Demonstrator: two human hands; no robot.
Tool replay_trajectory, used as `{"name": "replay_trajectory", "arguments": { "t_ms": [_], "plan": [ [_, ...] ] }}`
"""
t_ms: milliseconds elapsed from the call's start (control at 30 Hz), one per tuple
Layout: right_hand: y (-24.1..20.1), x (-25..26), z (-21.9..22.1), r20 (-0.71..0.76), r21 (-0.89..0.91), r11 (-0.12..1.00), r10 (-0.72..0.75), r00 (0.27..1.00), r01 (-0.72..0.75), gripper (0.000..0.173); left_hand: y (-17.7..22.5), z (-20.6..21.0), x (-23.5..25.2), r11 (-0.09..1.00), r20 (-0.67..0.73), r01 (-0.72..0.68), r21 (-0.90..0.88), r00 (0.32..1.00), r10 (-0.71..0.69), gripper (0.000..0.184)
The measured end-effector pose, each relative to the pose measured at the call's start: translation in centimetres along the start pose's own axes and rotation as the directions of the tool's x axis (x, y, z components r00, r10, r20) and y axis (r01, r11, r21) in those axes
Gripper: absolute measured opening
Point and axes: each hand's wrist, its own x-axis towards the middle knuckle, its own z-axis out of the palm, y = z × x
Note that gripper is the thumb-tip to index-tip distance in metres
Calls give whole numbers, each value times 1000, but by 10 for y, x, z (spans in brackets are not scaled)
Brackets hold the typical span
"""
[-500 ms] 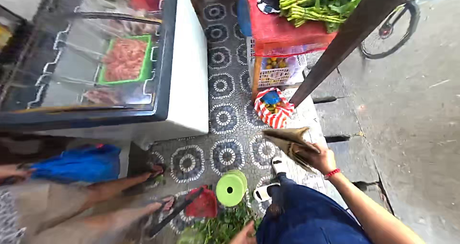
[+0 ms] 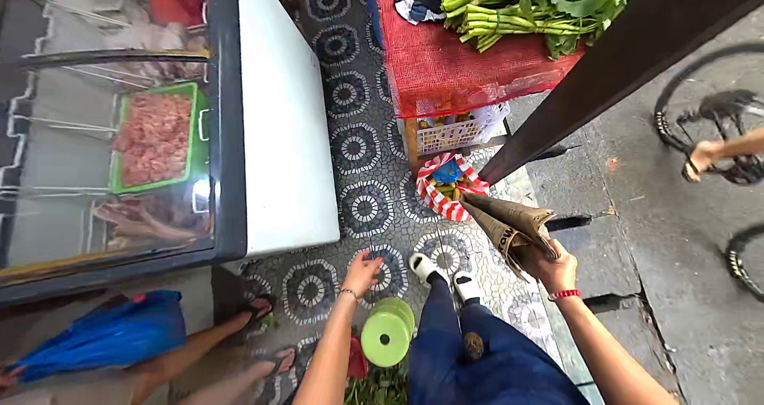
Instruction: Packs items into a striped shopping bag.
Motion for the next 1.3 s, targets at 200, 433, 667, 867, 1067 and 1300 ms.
{"name": "replay_trajectory", "arguments": {
  "t_ms": [200, 433, 667, 867, 1067, 1300],
  "plan": [
    [5, 29, 78, -59, 102, 986, -123, 991, 129, 23, 69, 43, 160, 848, 130, -280, 451, 960, 248, 73],
    [35, 55, 160, -209, 13, 971, -230, 951, 238, 22, 141, 140, 301, 548, 331, -605, 577, 787, 520, 56],
    [64, 68, 180, -224, -113, 912, -410, 884, 395, 31, 161, 187, 407, 473, 428, -621, 625, 780, 457, 38],
    [77, 75, 174, -107, -36, 842, -538, 836, 538, 21, 157, 151, 373, 848, 440, -521, 102, 788, 431, 31],
    [87, 110, 204, -22, 16, 677, -736, 677, 736, 6, 128, 124, 375, 890, 564, -455, -10, 733, 381, 22],
    [109, 184, 255, -33, 156, 522, -845, 533, 838, 7, 128, 89, 385, 838, 462, -526, 148, 786, 411, 30]
  ]
}}
